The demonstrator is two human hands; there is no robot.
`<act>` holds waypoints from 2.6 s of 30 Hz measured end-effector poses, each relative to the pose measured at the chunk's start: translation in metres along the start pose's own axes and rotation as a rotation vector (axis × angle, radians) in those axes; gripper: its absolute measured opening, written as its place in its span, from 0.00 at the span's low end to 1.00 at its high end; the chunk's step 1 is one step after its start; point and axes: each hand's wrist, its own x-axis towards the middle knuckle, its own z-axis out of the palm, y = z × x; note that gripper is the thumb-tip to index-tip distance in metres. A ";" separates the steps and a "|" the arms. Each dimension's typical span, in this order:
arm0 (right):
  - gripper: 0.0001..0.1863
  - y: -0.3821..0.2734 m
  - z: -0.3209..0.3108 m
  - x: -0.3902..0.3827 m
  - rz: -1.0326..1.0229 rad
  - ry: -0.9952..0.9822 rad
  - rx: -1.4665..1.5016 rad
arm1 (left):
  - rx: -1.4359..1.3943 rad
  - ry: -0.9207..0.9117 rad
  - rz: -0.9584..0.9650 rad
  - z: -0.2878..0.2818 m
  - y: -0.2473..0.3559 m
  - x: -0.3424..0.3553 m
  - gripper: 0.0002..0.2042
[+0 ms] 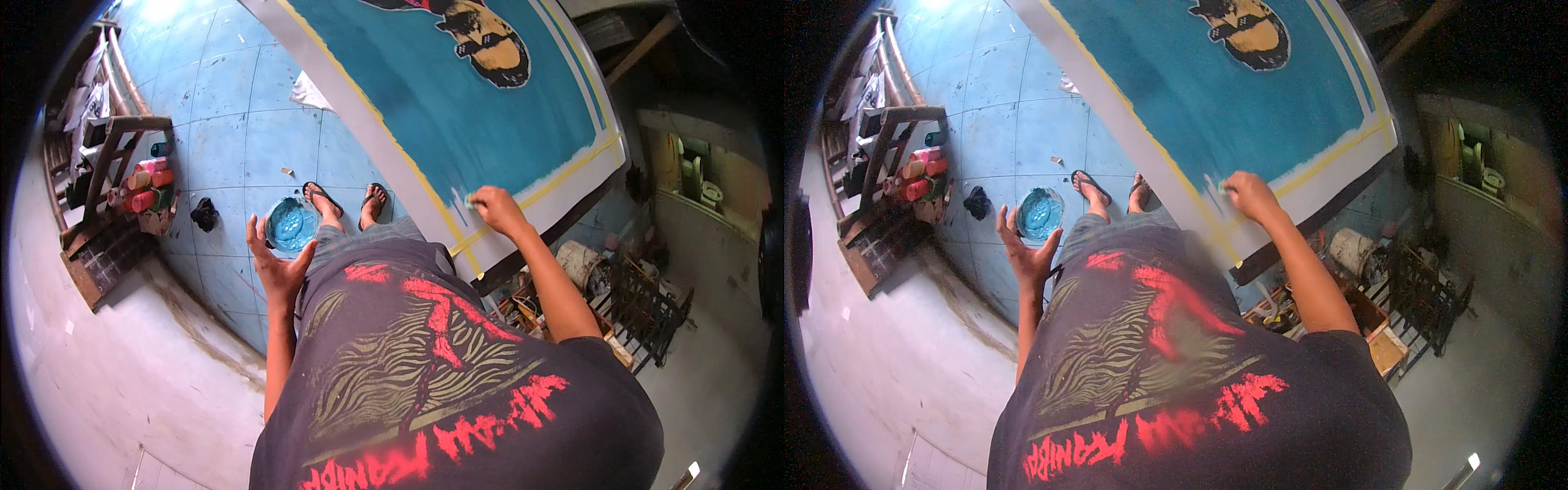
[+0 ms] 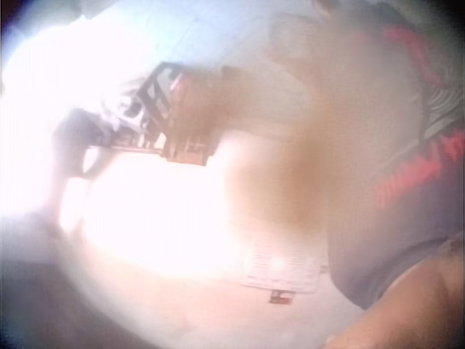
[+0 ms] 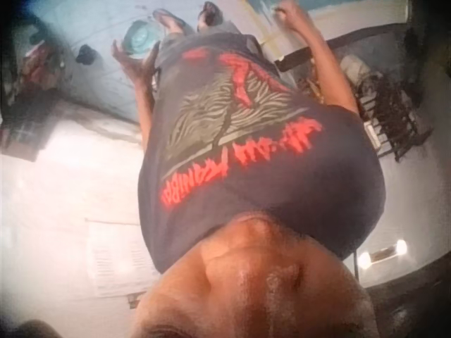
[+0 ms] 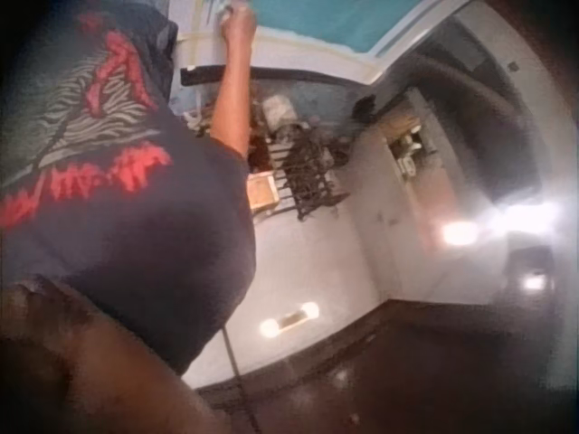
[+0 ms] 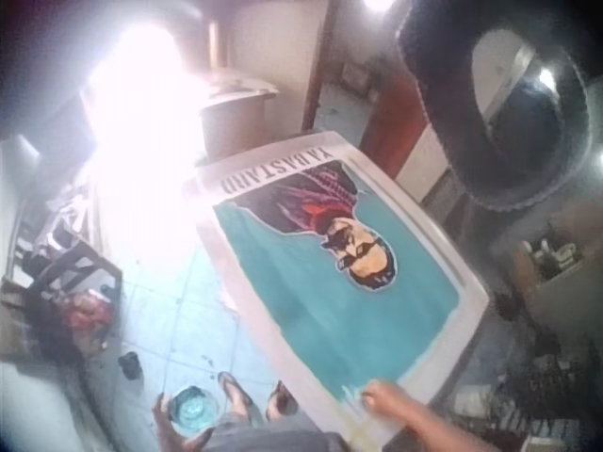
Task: The person applies teal paint to the background of a large poster using a small sponge, repeatedly dipping the sponge into a container held in the other hand. The person works along the taped edges and fills in the remaining white areas around a printed portrait.
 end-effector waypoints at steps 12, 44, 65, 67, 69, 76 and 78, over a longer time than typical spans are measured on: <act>0.09 -0.027 0.053 -0.023 -0.025 0.296 0.050 | 0.016 -0.094 0.081 -0.007 0.021 0.002 0.55; 0.10 -0.044 0.033 -0.116 0.204 0.882 1.815 | -0.166 -0.089 0.214 -0.039 -0.031 -0.085 0.57; 0.09 -0.179 0.008 -0.157 -0.122 0.650 1.224 | -0.042 -0.267 0.489 0.041 0.079 -0.080 0.60; 0.08 -0.209 -0.013 -0.159 -0.162 0.643 0.836 | -0.030 -0.269 0.506 0.046 0.091 -0.083 0.60; 0.09 -0.215 -0.021 -0.153 -0.309 0.677 0.592 | -0.027 -0.275 0.548 0.055 0.104 -0.083 0.61; 0.08 -0.209 -0.018 -0.137 -0.459 0.680 0.239 | -0.012 -0.195 0.600 0.077 0.123 -0.088 0.57; 0.08 -0.203 -0.016 -0.131 -0.453 0.580 0.218 | -0.040 -0.203 0.593 0.080 0.127 -0.089 0.57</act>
